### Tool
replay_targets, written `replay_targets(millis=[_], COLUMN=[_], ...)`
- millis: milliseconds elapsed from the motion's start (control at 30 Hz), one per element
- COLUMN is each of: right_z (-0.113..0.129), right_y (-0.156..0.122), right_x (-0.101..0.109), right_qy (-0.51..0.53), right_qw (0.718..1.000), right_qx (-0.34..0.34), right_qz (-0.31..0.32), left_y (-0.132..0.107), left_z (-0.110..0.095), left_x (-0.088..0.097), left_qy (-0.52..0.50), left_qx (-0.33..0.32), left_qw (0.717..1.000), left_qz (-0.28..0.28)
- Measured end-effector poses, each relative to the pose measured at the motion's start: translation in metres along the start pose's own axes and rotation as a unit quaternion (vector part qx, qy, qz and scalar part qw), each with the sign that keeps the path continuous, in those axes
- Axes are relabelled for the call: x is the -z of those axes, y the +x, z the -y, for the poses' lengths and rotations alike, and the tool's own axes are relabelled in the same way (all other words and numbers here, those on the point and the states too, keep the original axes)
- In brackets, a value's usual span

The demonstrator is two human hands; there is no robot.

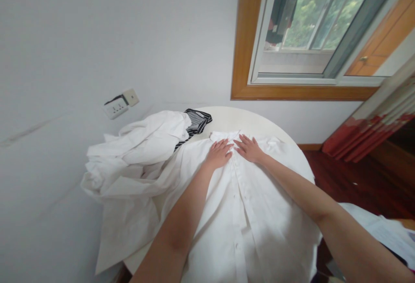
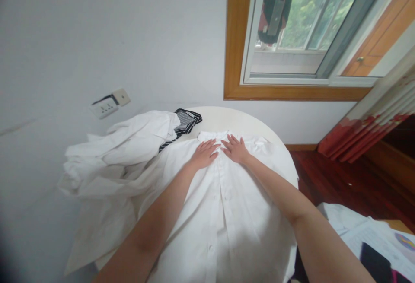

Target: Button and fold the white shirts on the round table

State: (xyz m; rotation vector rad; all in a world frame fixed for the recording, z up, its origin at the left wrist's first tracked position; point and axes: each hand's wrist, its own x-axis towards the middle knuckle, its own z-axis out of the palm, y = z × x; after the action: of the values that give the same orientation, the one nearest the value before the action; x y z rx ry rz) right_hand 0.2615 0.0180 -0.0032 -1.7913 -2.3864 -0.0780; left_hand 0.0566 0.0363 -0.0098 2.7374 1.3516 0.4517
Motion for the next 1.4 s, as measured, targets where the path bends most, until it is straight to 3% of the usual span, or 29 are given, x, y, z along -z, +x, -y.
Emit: replay_targets(millis=[200,267,367,433,533,733,900,1100,1233,1400], right_z=[0.011,0.000,-0.032,-0.055,-0.083,-0.101,-0.096,-0.065,-0.034,-0.020], right_y=[-0.011,-0.010,-0.002,0.002,0.007,0.022,0.036,0.036,0.017,-0.004], right_x=[0.009,0.012,0.018,0.020,0.021,0.016,0.022,0.041,0.021,-0.006], right_qy=[-0.031,-0.029,-0.041,-0.061,-0.071,-0.073,-0.127,-0.132,-0.052,-0.030], right_qw=[0.995,0.993,0.982,0.975,0.977,0.985,0.979,0.984,0.998,0.995], right_qx=[-0.034,-0.050,-0.132,-0.180,-0.187,-0.155,-0.157,-0.106,-0.048,-0.090], right_qz=[-0.092,-0.108,-0.128,-0.114,-0.068,-0.014,0.003,-0.055,0.002,0.004], left_y=[0.001,0.001,0.001,0.001,0.001,0.000,0.002,0.009,0.013,0.015], left_z=[0.000,0.000,-0.001,-0.001,-0.002,-0.003,-0.002,0.003,0.006,0.009], left_x=[0.003,0.003,0.003,0.004,0.004,0.003,0.002,-0.001,-0.001,-0.002], left_qy=[0.011,0.010,0.008,0.008,0.007,0.007,0.015,0.018,0.016,0.020], left_qx=[0.002,0.004,0.007,0.010,0.011,0.010,0.017,0.025,0.024,0.008], left_qw=[1.000,1.000,1.000,0.999,0.999,1.000,1.000,0.999,0.999,0.999], left_qz=[0.015,0.019,0.027,0.032,0.033,0.026,0.022,0.030,0.031,0.030])
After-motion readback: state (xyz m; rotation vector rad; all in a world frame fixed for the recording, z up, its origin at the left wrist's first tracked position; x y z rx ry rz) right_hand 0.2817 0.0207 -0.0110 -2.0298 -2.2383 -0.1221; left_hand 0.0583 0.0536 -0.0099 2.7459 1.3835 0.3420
